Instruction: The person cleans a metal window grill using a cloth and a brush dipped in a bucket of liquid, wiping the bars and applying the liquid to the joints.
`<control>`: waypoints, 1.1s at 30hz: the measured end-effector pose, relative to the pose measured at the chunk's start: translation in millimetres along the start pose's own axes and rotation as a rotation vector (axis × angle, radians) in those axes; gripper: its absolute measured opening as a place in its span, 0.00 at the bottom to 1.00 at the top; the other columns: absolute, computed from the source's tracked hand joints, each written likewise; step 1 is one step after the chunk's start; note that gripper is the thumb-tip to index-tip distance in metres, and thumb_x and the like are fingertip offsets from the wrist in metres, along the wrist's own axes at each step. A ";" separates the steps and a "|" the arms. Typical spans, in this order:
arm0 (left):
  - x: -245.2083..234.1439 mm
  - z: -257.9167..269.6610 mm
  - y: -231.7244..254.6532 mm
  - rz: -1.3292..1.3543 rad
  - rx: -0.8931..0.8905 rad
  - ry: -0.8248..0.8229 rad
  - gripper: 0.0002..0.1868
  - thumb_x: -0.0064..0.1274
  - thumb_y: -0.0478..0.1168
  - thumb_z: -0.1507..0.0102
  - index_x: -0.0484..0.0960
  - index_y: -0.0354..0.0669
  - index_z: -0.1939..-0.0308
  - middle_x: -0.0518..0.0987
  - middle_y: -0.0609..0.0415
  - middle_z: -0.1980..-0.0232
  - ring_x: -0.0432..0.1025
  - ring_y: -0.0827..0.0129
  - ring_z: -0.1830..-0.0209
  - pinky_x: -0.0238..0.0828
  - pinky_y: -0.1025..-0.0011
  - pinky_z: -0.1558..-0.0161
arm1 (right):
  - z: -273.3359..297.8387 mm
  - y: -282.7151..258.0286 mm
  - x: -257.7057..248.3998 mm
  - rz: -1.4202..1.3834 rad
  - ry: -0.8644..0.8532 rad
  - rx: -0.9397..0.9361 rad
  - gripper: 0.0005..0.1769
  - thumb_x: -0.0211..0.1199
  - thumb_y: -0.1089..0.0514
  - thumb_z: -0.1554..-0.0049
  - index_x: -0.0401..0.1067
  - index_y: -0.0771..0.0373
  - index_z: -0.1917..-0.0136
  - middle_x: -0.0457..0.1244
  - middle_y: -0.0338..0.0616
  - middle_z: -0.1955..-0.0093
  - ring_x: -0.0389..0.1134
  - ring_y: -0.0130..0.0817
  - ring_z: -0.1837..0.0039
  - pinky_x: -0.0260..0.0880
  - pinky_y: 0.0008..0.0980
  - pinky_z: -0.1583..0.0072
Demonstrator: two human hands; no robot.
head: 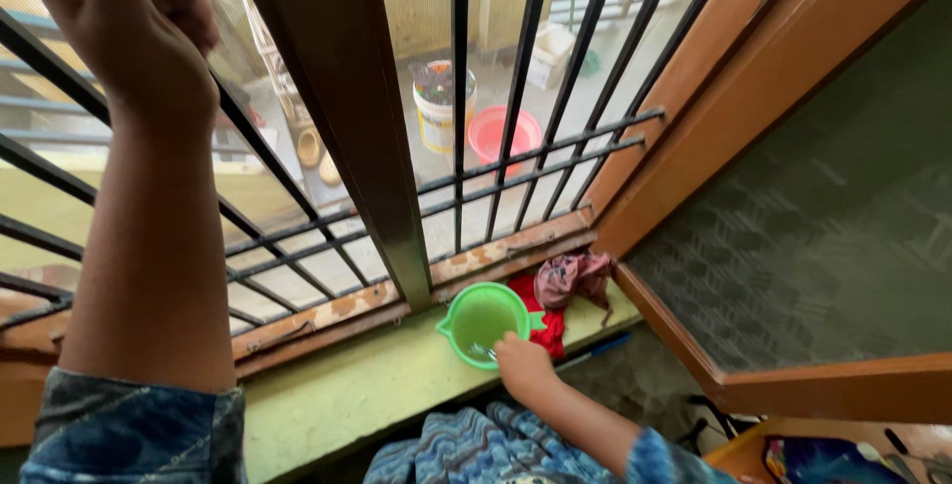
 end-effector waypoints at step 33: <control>4.5 -21.5 33.3 0.242 -0.220 0.110 0.20 0.45 0.55 0.25 0.68 0.46 0.65 0.61 0.64 0.75 0.51 0.83 0.81 0.43 0.80 0.80 | 13.9 1.0 -647.8 -0.169 1.330 0.071 0.10 0.63 0.58 0.35 0.79 0.59 0.41 0.69 0.42 0.55 0.71 0.29 0.56 0.68 0.28 0.55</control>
Point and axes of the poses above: each hand's wrist, its own z-axis away from the middle knuckle, its own x-axis out of the palm, y = z × x, the point moved 3 cm from there along -z, towards the middle knuckle
